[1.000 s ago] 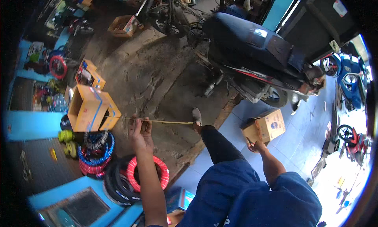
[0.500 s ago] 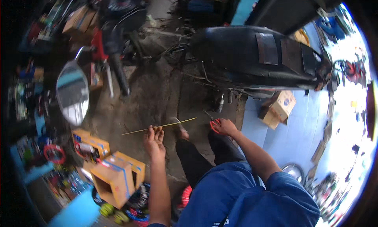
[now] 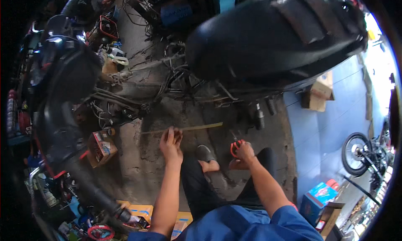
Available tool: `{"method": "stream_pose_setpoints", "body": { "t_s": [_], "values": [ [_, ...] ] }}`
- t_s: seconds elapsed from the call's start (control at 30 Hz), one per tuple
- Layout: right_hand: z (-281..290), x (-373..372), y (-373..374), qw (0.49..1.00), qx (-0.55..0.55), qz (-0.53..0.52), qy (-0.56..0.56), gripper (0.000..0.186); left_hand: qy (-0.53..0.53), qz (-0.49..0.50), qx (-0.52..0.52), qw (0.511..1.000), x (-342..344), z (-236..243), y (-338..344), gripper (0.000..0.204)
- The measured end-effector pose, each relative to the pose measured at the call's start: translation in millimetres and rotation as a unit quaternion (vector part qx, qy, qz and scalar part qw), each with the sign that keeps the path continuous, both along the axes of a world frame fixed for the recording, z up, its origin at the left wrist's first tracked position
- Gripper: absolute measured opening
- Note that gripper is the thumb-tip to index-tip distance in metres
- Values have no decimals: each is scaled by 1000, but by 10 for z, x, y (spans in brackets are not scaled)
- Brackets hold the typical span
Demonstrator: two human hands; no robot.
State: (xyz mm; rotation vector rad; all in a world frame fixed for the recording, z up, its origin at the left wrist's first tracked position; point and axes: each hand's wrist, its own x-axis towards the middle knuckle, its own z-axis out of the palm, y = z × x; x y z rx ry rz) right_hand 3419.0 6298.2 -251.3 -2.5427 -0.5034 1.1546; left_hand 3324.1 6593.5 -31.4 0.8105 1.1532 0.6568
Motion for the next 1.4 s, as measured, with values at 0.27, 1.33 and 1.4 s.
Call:
{"method": "stream_pose_setpoints", "body": {
  "t_s": [0.27,1.33,1.4],
  "values": [
    [-2350,-655,338,985,115,100,-80,58,-73,49,273,958,235,-1138,638,14],
    [536,1374,2695,670,281,79,-682,46,-367,136,369,843,1178,-1276,1654,22],
    [518,1430,2653,672,288,83,-677,47,-393,137,358,836,1248,-1316,1658,22]
  ]
}}
